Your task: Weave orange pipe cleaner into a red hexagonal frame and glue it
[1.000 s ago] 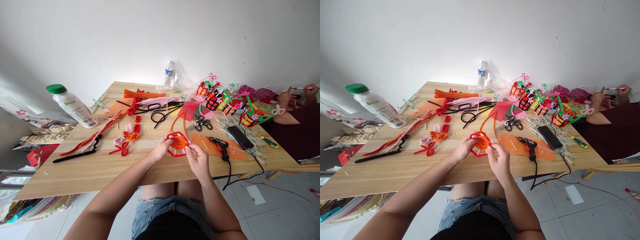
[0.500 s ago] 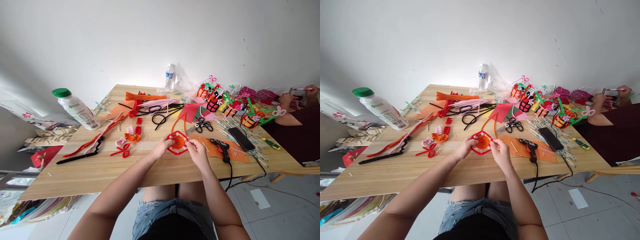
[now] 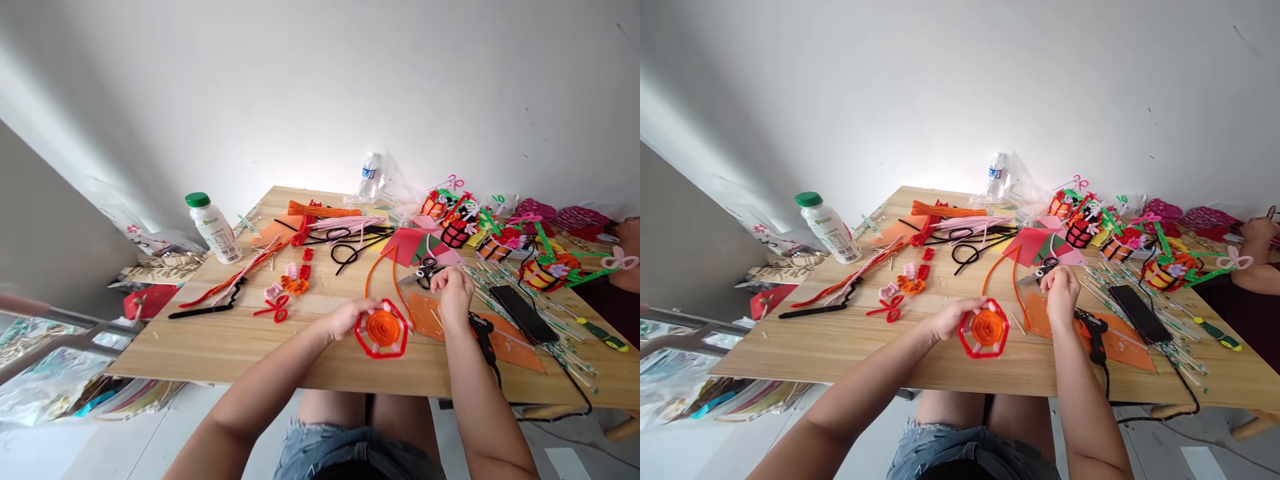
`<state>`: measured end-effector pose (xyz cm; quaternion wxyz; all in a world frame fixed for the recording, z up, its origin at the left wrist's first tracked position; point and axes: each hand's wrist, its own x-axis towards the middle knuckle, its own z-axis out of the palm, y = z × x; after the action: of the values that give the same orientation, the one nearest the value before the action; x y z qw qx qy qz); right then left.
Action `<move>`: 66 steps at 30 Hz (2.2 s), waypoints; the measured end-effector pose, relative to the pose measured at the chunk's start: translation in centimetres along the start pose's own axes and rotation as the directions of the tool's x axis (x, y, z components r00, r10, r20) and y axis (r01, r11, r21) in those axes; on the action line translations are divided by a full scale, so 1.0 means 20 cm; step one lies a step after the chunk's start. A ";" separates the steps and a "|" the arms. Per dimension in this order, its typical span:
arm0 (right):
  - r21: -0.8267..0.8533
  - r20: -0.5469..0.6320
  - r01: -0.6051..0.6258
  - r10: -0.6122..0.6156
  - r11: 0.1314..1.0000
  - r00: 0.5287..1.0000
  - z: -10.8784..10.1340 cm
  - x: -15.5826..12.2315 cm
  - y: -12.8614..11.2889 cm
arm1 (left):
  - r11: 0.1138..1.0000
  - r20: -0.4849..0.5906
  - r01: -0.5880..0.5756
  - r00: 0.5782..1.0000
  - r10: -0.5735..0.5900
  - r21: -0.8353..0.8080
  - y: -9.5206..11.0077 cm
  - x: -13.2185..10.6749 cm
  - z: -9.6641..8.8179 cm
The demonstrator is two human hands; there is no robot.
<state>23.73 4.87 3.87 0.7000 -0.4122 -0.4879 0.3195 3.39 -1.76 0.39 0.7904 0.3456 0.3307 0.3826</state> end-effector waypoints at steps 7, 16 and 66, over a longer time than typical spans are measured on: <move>-0.160 0.016 0.149 -0.148 0.976 0.989 0.04 0.08 -0.02 | 0.970 0.312 0.017 0.945 -0.095 0.243 -0.02 -0.07 0.02; -0.457 0.294 0.186 -0.050 0.870 0.955 0.16 0.17 0.12 | 0.994 0.224 -0.042 0.974 0.019 0.099 -0.01 -0.06 -0.01; 0.415 0.047 -0.439 0.463 0.797 0.885 -0.22 -0.55 0.07 | 0.816 -0.013 -0.107 0.993 0.121 -0.569 0.06 0.00 -0.01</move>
<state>24.31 -4.95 -2.82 0.6884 -0.3676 -0.2764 0.5610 2.80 -1.09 1.13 0.8370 0.1183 0.1711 0.5061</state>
